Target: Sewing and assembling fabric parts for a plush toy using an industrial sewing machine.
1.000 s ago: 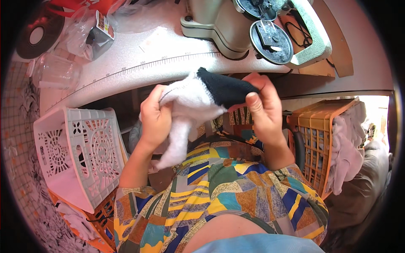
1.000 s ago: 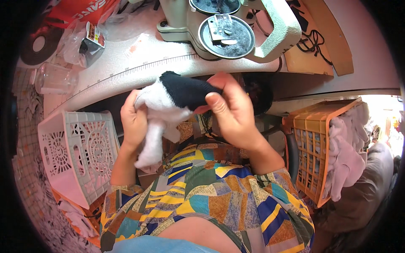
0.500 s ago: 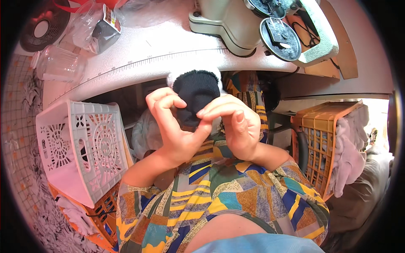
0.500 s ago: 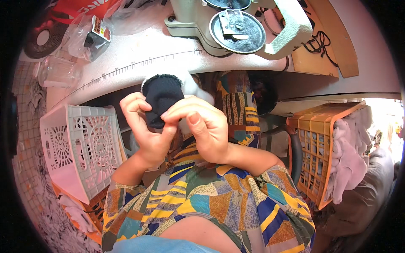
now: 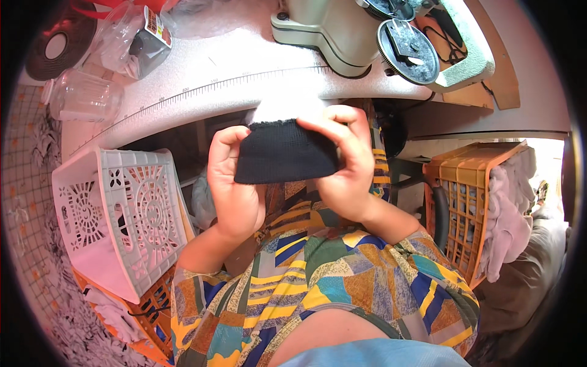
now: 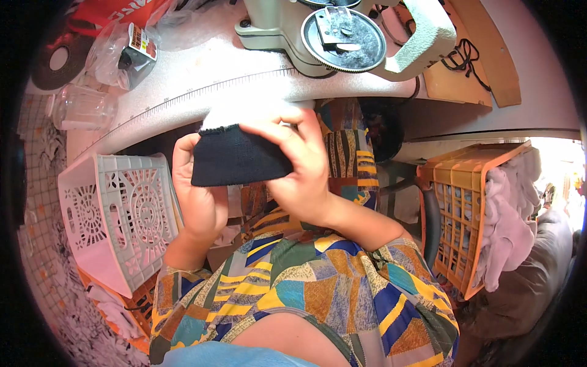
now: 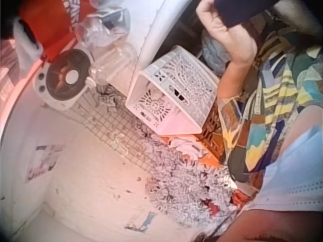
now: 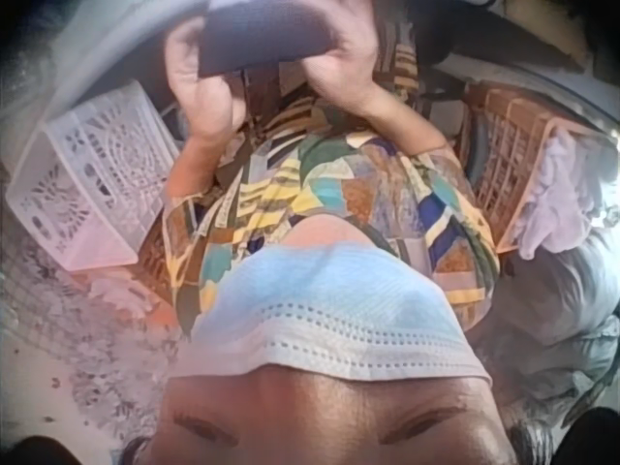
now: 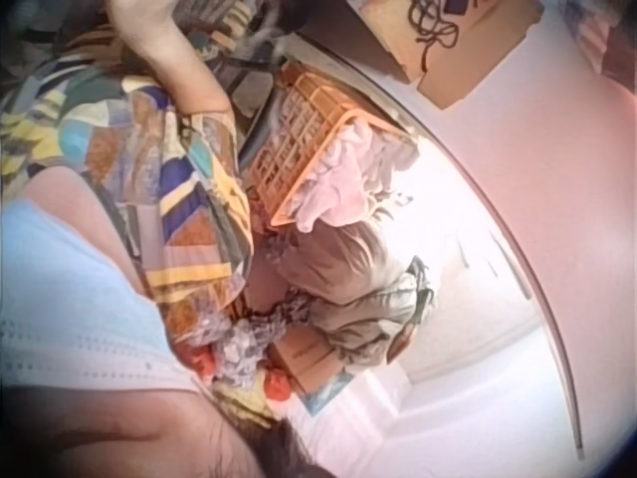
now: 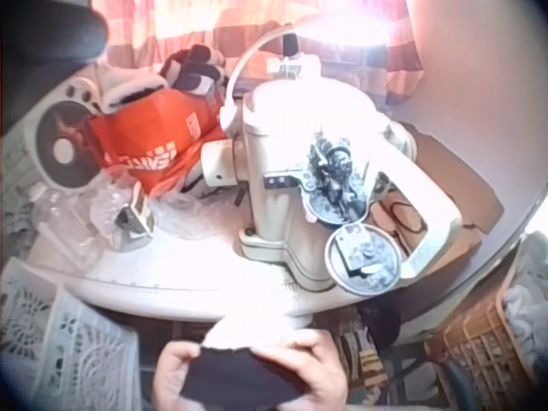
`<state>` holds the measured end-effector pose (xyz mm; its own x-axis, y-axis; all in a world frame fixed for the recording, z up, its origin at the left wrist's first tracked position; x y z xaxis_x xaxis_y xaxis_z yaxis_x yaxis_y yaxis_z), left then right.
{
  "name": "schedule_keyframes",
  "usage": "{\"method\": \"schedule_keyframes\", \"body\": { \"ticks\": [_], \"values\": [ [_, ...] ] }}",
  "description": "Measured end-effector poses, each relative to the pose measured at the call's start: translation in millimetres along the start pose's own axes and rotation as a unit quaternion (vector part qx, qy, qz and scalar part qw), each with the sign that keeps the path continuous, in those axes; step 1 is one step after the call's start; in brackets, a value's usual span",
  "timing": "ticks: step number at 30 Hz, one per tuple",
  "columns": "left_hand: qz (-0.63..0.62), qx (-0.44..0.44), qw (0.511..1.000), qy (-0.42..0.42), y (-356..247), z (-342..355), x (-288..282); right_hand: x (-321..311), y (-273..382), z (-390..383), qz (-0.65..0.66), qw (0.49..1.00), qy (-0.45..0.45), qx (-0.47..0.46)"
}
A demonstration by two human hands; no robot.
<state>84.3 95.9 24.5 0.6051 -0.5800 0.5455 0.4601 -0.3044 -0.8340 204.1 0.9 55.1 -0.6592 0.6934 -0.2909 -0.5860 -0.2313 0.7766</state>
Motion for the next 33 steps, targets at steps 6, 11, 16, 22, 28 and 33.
{"method": "schedule_keyframes", "body": {
  "ticks": [6,11,16,22,28,33],
  "values": [
    [-0.077,-0.177,0.978,0.08,13,4,7,19,-41,-12,0.464,0.807,0.093,0.354],
    [-0.201,-0.296,0.932,0.059,30,5,1,36,-40,-9,0.608,0.685,0.085,0.392],
    [0.158,-0.094,0.978,0.096,-1,23,-19,7,-37,0,0.492,0.824,0.157,0.232],
    [0.625,0.373,0.667,0.162,-39,-11,33,-16,-17,-10,-0.053,0.997,-0.046,-0.018],
    [0.418,0.048,0.899,0.119,-8,13,6,-6,-34,-7,0.196,0.961,-0.013,0.194],
    [0.26,-0.172,0.934,0.172,29,0,-1,10,-29,-10,0.306,0.926,0.099,0.196]
  ]
}}
Point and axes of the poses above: each hand's wrist, its own z-axis towards the middle knuckle, its own x-axis out of the palm, y = z × x, the point moved 7 cm from there along z, towards the middle knuckle, and after that the axes turned 3 degrees about y, right-handed, at the moved point
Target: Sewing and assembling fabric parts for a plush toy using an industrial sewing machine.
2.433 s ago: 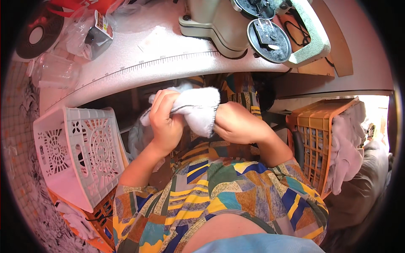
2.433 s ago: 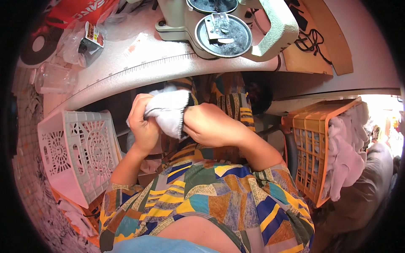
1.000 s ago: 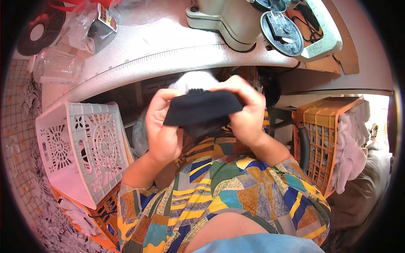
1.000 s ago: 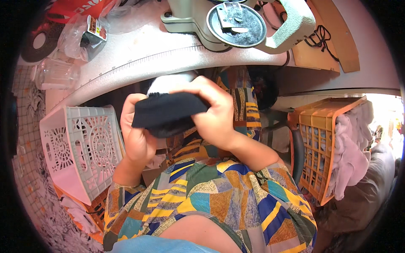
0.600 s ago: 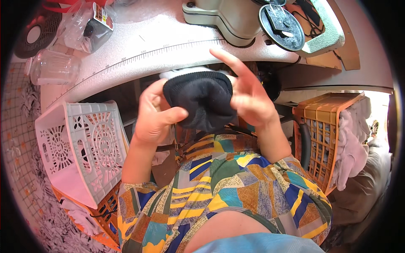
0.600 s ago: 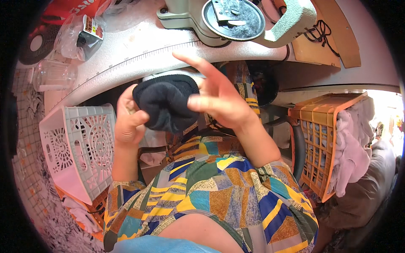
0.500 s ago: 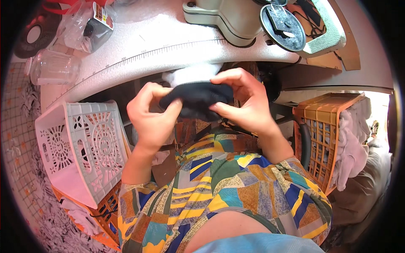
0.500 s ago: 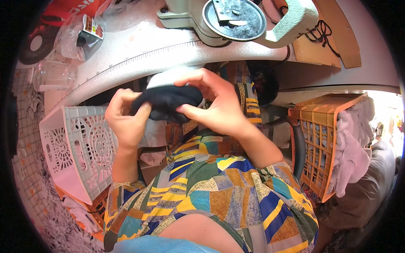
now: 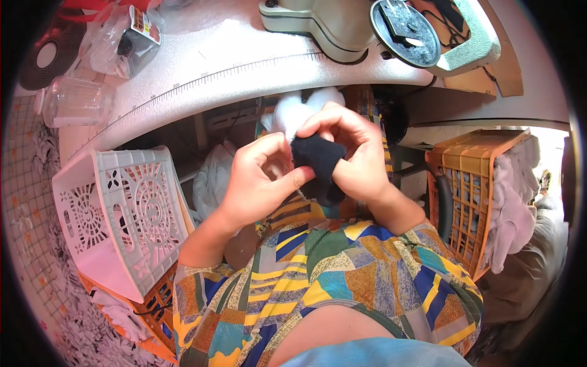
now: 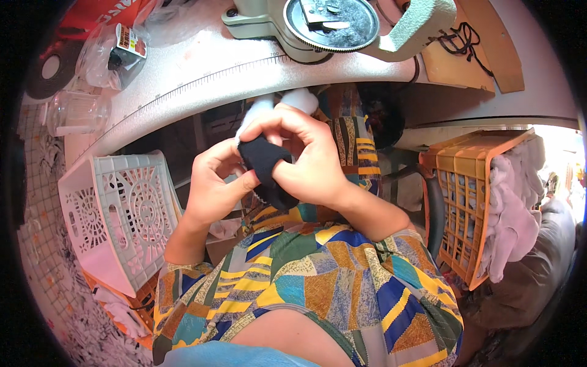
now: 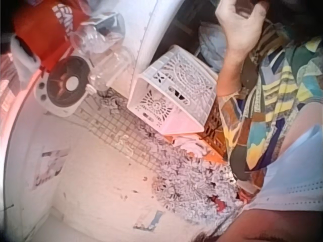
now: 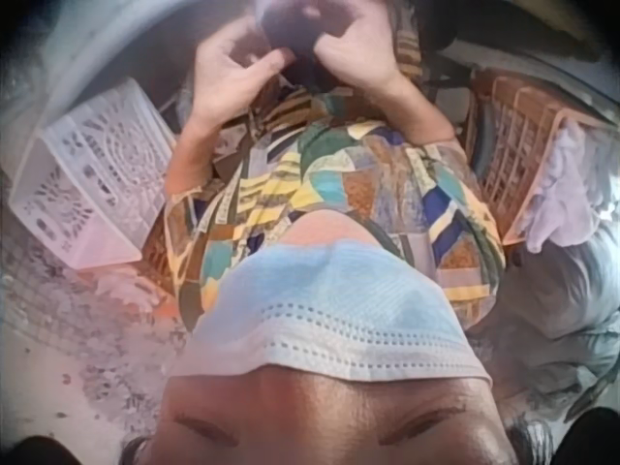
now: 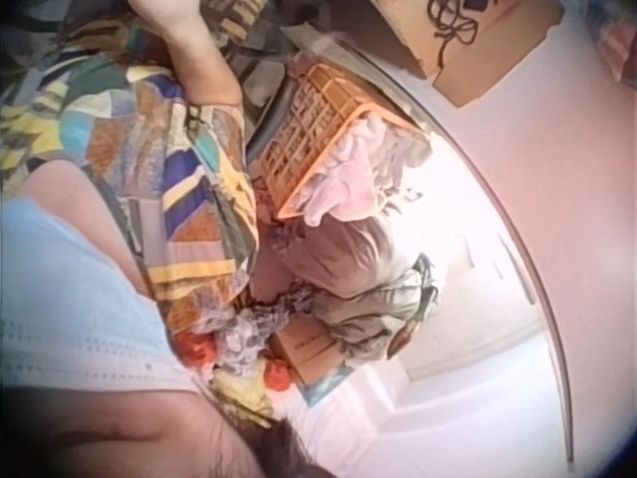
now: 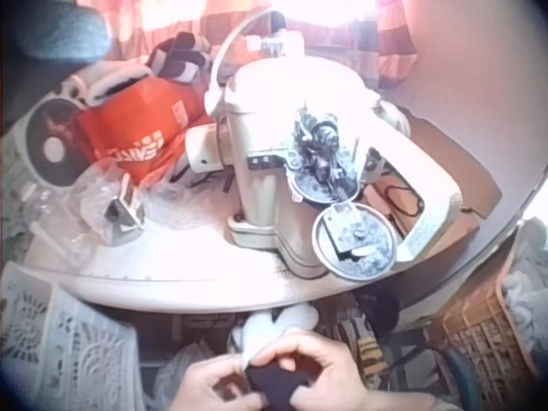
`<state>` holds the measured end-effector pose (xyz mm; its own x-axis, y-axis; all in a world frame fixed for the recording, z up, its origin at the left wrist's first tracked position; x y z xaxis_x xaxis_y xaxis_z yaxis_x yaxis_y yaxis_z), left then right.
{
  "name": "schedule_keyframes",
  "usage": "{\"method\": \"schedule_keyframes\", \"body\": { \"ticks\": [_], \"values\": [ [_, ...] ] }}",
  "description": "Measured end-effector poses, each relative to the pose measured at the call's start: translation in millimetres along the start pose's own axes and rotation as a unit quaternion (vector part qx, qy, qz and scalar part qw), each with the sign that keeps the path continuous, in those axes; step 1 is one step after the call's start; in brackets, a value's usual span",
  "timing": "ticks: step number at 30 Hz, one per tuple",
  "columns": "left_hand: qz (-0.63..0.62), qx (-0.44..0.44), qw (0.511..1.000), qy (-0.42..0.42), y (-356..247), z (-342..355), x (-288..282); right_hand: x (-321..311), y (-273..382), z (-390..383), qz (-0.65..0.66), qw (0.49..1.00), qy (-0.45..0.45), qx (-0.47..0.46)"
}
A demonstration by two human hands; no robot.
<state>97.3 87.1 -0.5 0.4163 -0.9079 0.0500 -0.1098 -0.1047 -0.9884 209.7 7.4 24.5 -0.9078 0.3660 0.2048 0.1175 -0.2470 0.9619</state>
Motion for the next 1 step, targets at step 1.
{"method": "schedule_keyframes", "body": {
  "ticks": [1],
  "values": [
    [-0.067,-0.028,0.997,-0.003,-2.3,-0.2,4.3,2.5,-1.6,-0.2,0.044,0.998,0.035,0.024]
  ]
}}
Point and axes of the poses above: each hand's wrist, its own z-axis towards the middle knuckle, its own x-axis out of the palm, y = z × x, the point moved 7 cm from there along z, towards the middle knuckle, and after that the axes turned 3 degrees about y, right-handed, at the moved point
